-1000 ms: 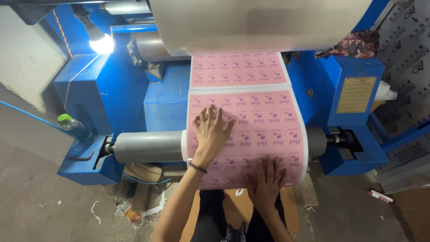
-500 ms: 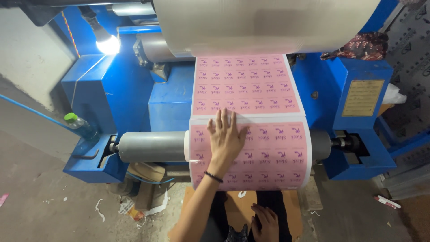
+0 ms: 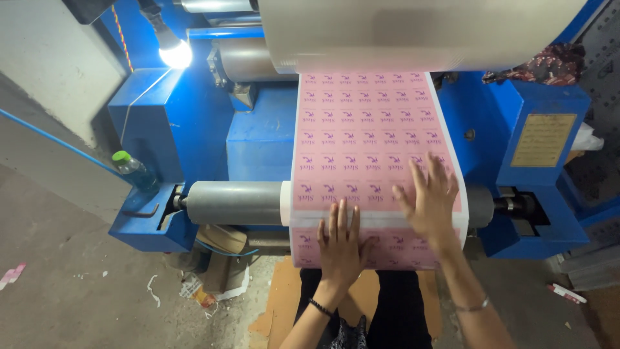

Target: The person operates a blue labeling machine, feeding a continuous pink label sheet through rollers. They use both hands to smooth and align the labels as they pass over a lower roller, ensuring proper adhesion and positioning.

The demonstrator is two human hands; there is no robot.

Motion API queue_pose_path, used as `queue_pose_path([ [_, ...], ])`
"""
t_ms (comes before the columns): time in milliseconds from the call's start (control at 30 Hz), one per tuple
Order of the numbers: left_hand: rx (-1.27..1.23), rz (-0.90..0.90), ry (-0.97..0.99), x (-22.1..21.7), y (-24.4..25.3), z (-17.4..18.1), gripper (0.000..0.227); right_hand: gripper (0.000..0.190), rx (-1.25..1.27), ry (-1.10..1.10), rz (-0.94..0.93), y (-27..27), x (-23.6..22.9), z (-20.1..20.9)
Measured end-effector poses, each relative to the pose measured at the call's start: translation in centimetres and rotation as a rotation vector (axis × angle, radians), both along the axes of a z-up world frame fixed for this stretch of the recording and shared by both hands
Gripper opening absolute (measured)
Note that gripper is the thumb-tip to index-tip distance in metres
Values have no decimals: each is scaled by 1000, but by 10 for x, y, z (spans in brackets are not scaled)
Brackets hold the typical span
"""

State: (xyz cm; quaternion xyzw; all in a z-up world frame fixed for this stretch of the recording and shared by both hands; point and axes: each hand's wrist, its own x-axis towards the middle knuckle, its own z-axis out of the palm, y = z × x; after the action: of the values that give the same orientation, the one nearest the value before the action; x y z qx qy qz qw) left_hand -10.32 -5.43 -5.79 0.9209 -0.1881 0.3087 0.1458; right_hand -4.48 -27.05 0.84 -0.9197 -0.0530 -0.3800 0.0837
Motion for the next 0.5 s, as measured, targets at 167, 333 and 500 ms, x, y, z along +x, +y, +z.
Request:
queue_pose_path([
  [167,-26,-28,-21,-22,7,-42,75,70,-120,159,-193,-19,22,-2],
  [333,-20,-36,5,-48,16,-81,76,63,-28,21,-182,-4,-26,-24],
  [500,-264,-90,-44,-45,23,-82,77,62,72,-59,-153,13,-61,-38],
])
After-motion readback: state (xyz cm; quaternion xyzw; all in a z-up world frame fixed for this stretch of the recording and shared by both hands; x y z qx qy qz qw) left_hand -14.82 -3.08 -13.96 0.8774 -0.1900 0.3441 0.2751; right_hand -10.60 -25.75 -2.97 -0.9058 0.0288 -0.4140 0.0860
